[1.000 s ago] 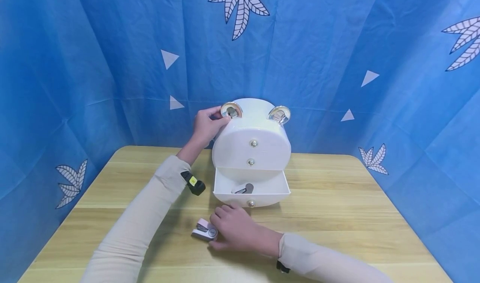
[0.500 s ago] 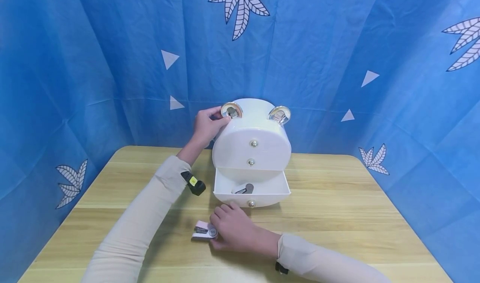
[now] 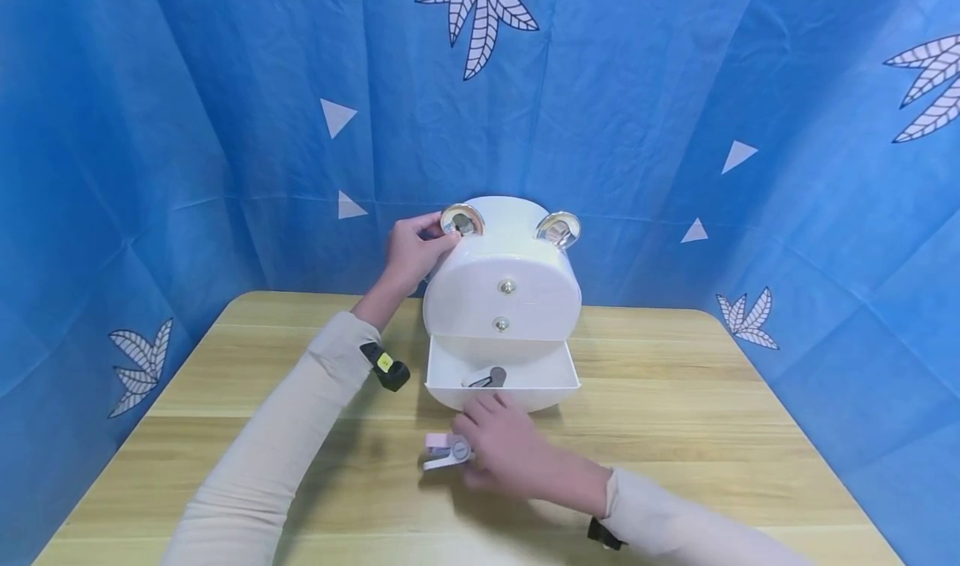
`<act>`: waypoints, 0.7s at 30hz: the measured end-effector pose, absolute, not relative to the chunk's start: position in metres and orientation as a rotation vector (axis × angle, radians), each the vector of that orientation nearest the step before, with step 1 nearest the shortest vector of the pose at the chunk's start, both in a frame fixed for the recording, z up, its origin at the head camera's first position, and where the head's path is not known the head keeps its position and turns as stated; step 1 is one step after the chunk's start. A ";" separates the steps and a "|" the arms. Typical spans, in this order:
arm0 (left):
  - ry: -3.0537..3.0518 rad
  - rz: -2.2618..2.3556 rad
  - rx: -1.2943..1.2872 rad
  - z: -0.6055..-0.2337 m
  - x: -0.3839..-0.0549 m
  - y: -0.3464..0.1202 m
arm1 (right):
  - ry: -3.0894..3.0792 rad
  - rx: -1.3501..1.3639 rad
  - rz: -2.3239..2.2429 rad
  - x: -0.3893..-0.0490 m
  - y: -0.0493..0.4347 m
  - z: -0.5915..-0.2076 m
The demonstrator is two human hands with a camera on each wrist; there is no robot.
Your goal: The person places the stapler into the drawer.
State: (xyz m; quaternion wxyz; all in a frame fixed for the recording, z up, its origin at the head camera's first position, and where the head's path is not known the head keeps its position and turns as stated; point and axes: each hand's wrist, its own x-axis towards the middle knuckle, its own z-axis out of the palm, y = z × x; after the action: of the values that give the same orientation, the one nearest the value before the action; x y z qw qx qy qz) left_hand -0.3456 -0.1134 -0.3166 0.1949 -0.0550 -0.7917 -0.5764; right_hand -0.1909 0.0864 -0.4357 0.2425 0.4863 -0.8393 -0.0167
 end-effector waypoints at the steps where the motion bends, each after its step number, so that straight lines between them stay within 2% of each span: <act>1: -2.217 -1.618 -0.153 -0.316 -0.345 -0.113 | -2.282 1.318 -0.023 -0.192 0.091 -0.431; 11: -2.221 -1.633 -0.144 -0.313 -0.343 -0.113 | -2.223 1.212 0.097 -0.217 0.143 -0.377; 21: -2.224 -1.618 -0.137 -0.315 -0.343 -0.112 | -2.226 1.101 -0.033 -0.248 0.183 -0.359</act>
State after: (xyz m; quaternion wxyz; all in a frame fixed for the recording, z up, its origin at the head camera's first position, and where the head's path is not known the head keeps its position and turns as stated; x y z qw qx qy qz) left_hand -0.3425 -0.1121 -0.3147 0.1929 -0.0487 -0.7925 -0.5765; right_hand -0.2482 0.1828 -0.3593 0.3230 0.4195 -0.8483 -0.0124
